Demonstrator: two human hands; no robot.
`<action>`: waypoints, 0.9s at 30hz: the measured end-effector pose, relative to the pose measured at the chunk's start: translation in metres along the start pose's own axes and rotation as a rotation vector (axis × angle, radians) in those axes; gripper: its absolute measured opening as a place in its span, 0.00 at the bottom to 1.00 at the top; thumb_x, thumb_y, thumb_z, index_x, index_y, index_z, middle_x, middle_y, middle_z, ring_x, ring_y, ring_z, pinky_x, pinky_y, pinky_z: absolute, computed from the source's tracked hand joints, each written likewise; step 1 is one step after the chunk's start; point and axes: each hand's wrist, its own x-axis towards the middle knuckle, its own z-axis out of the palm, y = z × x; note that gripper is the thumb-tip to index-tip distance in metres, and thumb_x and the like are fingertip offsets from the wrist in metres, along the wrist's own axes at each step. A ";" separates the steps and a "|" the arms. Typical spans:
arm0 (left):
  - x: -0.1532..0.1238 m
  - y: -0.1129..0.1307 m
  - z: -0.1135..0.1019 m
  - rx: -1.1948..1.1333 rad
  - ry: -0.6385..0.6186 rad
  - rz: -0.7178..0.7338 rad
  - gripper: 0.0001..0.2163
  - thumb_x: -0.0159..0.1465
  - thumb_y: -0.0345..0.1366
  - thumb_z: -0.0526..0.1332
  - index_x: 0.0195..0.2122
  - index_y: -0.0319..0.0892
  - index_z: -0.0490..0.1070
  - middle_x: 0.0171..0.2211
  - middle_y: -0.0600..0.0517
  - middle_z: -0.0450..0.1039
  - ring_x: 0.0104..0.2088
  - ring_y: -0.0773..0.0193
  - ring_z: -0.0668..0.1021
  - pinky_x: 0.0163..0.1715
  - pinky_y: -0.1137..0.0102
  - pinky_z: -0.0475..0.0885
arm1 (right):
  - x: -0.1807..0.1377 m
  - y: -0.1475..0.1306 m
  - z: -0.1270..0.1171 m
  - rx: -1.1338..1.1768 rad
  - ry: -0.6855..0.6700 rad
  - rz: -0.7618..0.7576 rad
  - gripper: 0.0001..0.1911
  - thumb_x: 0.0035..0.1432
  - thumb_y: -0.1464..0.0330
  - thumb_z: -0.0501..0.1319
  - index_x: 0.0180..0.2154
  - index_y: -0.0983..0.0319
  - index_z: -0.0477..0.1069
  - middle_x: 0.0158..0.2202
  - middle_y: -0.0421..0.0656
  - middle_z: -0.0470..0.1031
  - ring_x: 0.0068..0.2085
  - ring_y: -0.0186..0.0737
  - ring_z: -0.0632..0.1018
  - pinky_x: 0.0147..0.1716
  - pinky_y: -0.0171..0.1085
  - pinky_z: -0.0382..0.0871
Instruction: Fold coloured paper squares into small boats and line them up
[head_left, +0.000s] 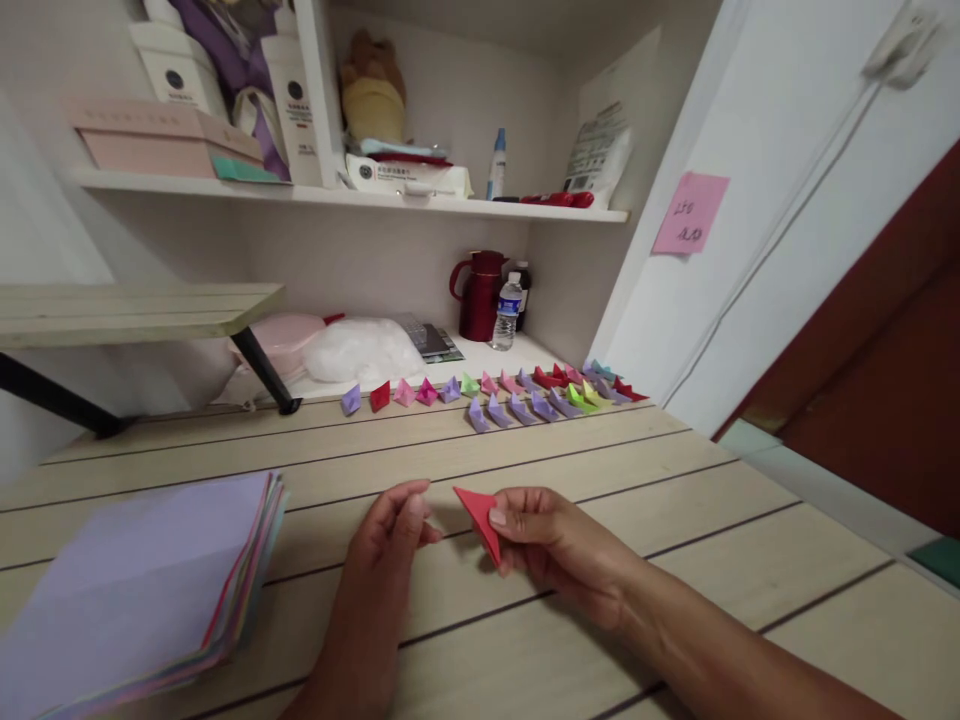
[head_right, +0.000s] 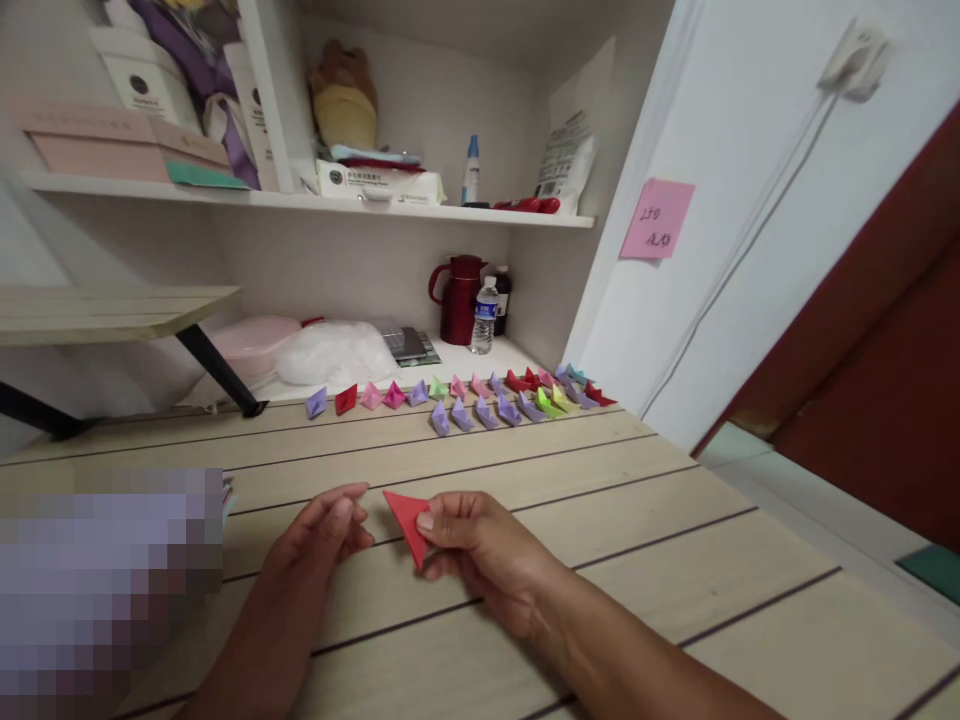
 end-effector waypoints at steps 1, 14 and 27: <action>0.001 -0.002 0.001 -0.018 -0.019 -0.004 0.19 0.57 0.52 0.64 0.42 0.44 0.77 0.32 0.54 0.77 0.32 0.64 0.77 0.40 0.67 0.70 | 0.001 0.001 -0.001 0.073 -0.038 0.027 0.15 0.46 0.63 0.74 0.26 0.68 0.75 0.24 0.40 0.74 0.24 0.29 0.71 0.28 0.31 0.67; -0.003 -0.006 0.007 -0.179 -0.352 -0.028 0.13 0.57 0.43 0.67 0.39 0.42 0.80 0.27 0.54 0.77 0.28 0.65 0.77 0.34 0.70 0.73 | 0.003 0.012 -0.004 0.170 -0.201 0.160 0.13 0.54 0.68 0.71 0.37 0.73 0.78 0.32 0.48 0.78 0.30 0.33 0.78 0.30 0.34 0.77; -0.003 -0.010 0.007 -0.093 -0.294 0.055 0.10 0.56 0.41 0.67 0.37 0.46 0.82 0.29 0.54 0.77 0.34 0.63 0.78 0.39 0.70 0.72 | 0.004 0.016 -0.004 0.262 -0.246 0.195 0.12 0.58 0.68 0.67 0.38 0.73 0.78 0.35 0.49 0.79 0.31 0.35 0.80 0.30 0.34 0.77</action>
